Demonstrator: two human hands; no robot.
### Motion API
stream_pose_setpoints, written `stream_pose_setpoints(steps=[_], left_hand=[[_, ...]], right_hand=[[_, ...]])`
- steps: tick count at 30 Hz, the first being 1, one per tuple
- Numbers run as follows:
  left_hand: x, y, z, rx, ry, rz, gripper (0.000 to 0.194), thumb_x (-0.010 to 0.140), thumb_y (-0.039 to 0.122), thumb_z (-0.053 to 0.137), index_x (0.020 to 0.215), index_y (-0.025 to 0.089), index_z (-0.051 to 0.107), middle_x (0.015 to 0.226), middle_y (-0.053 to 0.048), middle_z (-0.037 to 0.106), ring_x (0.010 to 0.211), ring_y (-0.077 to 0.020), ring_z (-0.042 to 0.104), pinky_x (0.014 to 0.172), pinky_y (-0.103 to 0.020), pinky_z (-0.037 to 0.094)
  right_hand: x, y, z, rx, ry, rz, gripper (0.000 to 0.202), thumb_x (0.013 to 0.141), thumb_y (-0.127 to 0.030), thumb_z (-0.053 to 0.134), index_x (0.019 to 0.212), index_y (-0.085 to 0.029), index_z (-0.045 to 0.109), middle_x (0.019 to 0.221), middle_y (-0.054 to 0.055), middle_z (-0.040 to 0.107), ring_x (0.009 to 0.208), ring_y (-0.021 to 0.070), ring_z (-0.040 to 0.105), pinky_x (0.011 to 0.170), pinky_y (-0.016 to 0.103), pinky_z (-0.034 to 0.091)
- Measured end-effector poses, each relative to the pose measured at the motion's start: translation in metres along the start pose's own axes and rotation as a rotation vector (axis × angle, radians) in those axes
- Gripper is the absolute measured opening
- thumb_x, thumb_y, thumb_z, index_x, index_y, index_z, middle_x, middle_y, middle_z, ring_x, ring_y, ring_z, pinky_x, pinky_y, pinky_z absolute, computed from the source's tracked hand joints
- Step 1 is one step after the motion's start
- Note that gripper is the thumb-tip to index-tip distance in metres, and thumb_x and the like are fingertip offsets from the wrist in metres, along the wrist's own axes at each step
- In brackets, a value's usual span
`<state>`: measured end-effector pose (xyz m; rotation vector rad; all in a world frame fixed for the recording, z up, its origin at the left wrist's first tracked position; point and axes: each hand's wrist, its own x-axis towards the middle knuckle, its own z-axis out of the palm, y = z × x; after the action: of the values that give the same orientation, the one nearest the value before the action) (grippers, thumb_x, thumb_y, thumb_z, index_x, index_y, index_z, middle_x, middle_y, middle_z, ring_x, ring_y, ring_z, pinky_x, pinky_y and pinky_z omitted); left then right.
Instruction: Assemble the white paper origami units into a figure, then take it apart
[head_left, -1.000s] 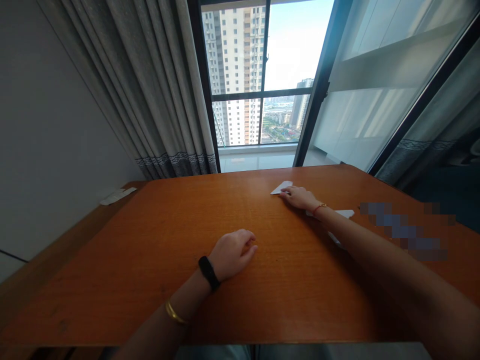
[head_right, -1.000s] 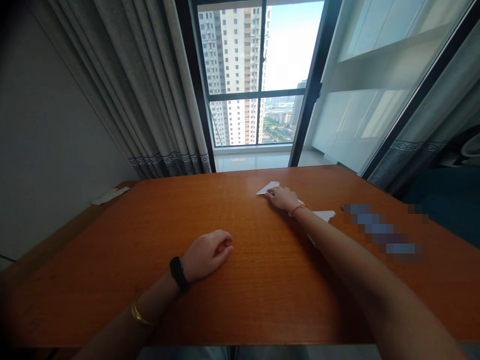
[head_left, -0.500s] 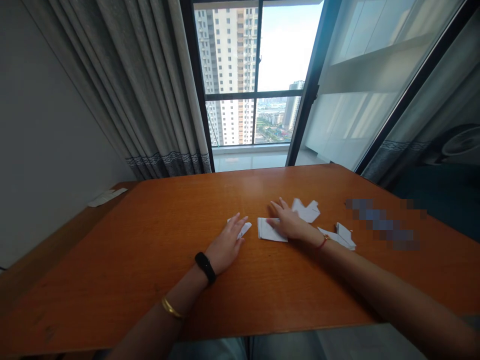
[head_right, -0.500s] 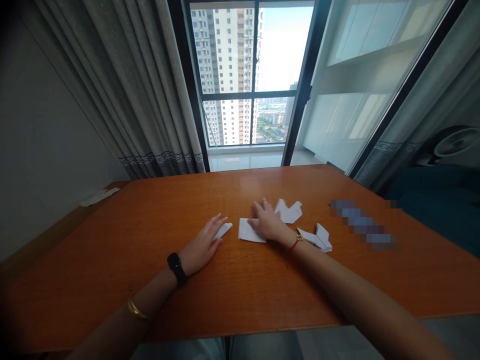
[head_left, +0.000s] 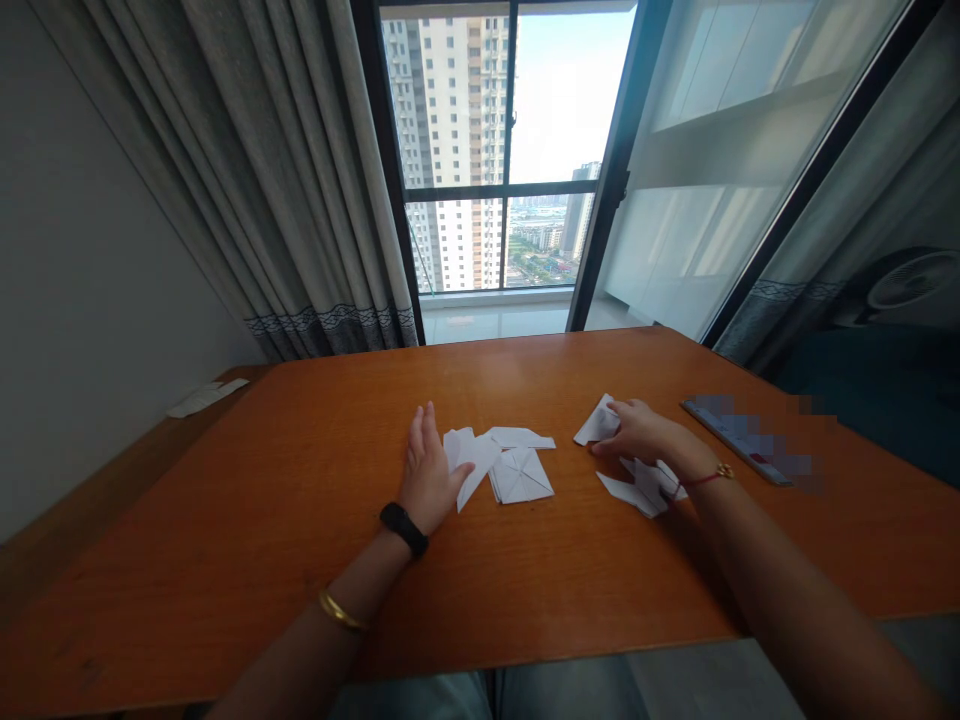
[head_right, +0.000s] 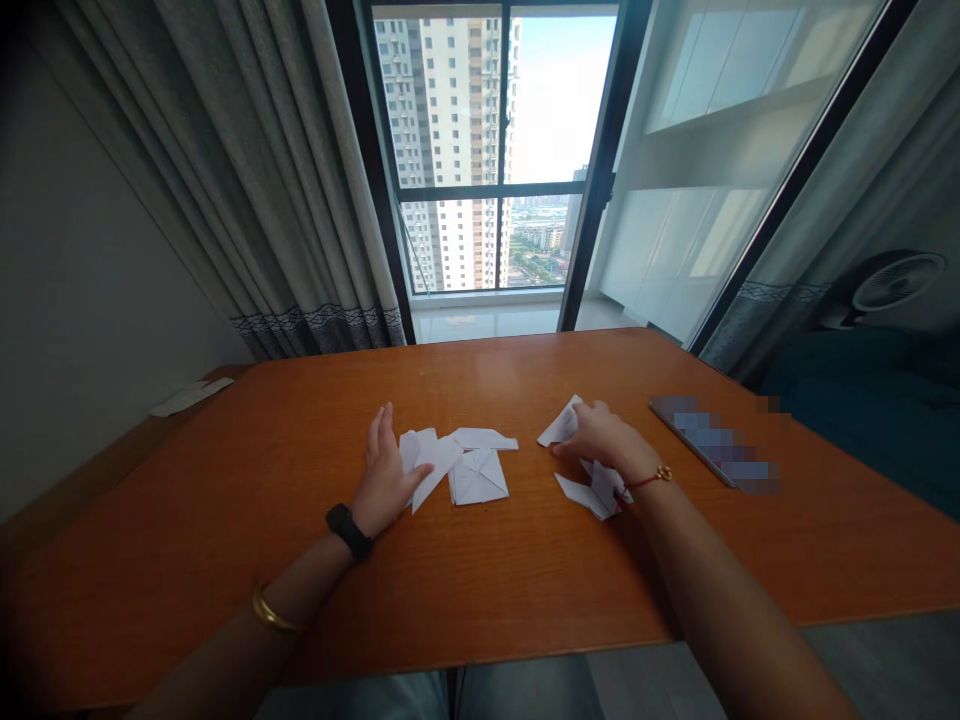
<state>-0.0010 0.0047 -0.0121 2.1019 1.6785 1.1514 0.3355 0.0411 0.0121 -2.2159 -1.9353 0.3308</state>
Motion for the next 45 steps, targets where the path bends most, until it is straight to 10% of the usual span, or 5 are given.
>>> stream_pose_setpoints(steps=[6,15,25,36,45], left_hand=[[0.0,0.002,-0.008,0.248,0.015,-0.027,0.099,0.074,0.035,0.069,0.146,0.019,0.003,0.151,-0.022,0.008,0.139,-0.0371,0.015,0.107,-0.059,0.018],[-0.009,0.01,-0.008,0.131,-0.429,0.106,0.102,0.065,0.07,0.062,0.146,0.025,0.018,0.154,-0.016,0.005,0.14,-0.0394,0.006,0.109,-0.06,0.012],[-0.009,0.011,-0.012,-0.03,-0.532,0.275,0.125,0.051,0.067,0.073,0.148,0.028,0.005,0.155,-0.015,-0.002,0.141,-0.0364,0.003,0.11,-0.058,0.015],[0.0,0.007,-0.007,0.119,-0.1,0.068,0.091,0.071,0.043,0.072,0.145,0.034,0.02,0.154,-0.009,-0.008,0.141,-0.0364,0.007,0.11,-0.055,0.019],[0.005,-0.01,-0.02,-0.04,-0.509,0.113,0.135,0.046,0.063,0.079,0.148,0.029,-0.003,0.149,-0.013,-0.028,0.139,-0.0404,-0.009,0.11,-0.057,0.015]], right_hand=[[-0.012,-0.044,-0.017,0.232,-0.027,-0.329,0.076,0.067,-0.043,0.07,0.135,-0.02,0.044,0.144,0.013,0.036,0.12,0.0287,0.049,0.096,0.037,0.044],[-0.031,0.048,-0.033,0.201,-0.503,0.313,0.073,0.045,-0.029,0.083,0.108,-0.018,0.05,0.082,0.012,0.068,0.067,0.029,0.067,0.047,0.034,0.052],[-0.042,-0.101,0.016,0.904,-0.362,-0.35,0.056,0.073,-0.026,0.066,0.124,-0.019,0.043,0.114,0.012,0.061,0.078,0.0173,0.066,0.062,0.03,0.056],[-0.015,-0.063,0.027,0.015,0.077,-0.221,0.048,0.086,-0.044,0.05,0.119,-0.011,0.055,0.124,0.023,0.055,0.118,0.0366,0.049,0.096,0.053,0.04],[-0.033,-0.104,0.058,0.667,-0.038,-0.638,0.057,0.08,-0.02,0.056,0.135,-0.018,0.04,0.138,0.015,0.044,0.123,0.0246,0.049,0.105,0.046,0.038]])
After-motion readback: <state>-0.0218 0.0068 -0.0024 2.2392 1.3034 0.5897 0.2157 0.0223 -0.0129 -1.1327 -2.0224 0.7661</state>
